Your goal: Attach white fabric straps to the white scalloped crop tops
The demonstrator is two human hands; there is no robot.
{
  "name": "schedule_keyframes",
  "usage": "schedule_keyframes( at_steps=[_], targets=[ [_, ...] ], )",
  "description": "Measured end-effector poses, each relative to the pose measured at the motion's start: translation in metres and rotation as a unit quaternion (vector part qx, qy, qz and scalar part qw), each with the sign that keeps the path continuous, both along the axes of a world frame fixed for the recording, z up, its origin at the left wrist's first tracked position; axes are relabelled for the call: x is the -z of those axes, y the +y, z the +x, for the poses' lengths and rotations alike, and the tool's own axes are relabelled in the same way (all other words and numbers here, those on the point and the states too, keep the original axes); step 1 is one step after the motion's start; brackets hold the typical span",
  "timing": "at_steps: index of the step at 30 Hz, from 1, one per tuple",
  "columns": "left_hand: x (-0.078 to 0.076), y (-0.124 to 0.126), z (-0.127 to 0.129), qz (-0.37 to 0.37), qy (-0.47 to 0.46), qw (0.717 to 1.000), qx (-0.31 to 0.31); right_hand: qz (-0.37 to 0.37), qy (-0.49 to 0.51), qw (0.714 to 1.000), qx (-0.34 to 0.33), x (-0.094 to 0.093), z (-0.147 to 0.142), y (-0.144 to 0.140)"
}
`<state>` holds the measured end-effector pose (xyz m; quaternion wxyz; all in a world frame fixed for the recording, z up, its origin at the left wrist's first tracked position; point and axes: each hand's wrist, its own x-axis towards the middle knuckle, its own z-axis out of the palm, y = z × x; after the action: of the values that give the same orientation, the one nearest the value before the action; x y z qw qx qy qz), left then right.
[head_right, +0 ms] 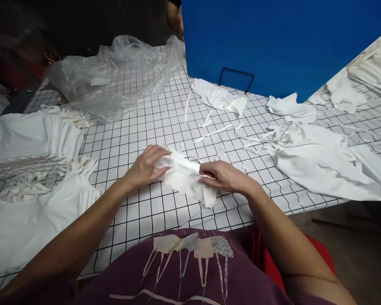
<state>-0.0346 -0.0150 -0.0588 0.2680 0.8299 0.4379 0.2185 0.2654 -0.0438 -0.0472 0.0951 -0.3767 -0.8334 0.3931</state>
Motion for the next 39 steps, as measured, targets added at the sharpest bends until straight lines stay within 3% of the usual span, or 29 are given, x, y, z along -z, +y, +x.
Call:
schedule_keyframes(
  at_steps=[2, 4, 6, 9, 11, 13, 16, 21, 25, 35, 39],
  targets=[
    [-0.002, 0.010, 0.013, 0.004, 0.045, 0.993, 0.113, 0.097, 0.067, 0.993, -0.002, -0.010, 0.002, -0.004],
    [-0.002, 0.017, 0.015, -0.015, 0.095, 0.981, 0.166, 0.138, 0.076, 0.987, -0.012, -0.021, 0.011, -0.011],
    [-0.002, 0.018, 0.008, -0.049, 0.145, 0.970, 0.190, 0.116, 0.017, 0.993, -0.030, -0.028, 0.024, -0.019],
    [-0.006, 0.012, -0.006, -0.115, 0.193, 0.950, 0.217, 0.026, -0.068, 0.995, -0.070, -0.025, 0.040, -0.032],
    [-0.009, 0.007, -0.012, -0.152, 0.189, 0.946, 0.213, 0.004, -0.073, 0.996, -0.050, -0.018, 0.044, -0.037],
    [-0.010, 0.004, -0.013, -0.171, 0.173, 0.951, 0.192, 0.026, -0.059, 0.998, 0.016, -0.010, 0.043, -0.039],
    [-0.005, 0.003, -0.011, -0.155, 0.182, 0.956, 0.171, 0.062, -0.042, 0.995, 0.072, -0.002, 0.035, -0.037],
    [0.003, 0.001, -0.014, -0.097, 0.222, 0.956, 0.168, 0.067, -0.110, 0.990, 0.060, 0.018, 0.027, -0.037],
    [-0.002, -0.002, -0.019, -0.049, 0.242, 0.957, 0.150, 0.079, -0.130, 0.986, 0.071, 0.032, 0.034, -0.044],
    [-0.002, 0.013, -0.030, -0.088, 0.240, 0.942, 0.218, 0.077, -0.120, 0.987, 0.079, 0.035, 0.042, -0.049],
    [-0.015, 0.016, -0.030, -0.128, 0.173, 0.951, 0.223, 0.091, -0.085, 0.987, 0.098, 0.030, 0.040, -0.046]
  ],
)
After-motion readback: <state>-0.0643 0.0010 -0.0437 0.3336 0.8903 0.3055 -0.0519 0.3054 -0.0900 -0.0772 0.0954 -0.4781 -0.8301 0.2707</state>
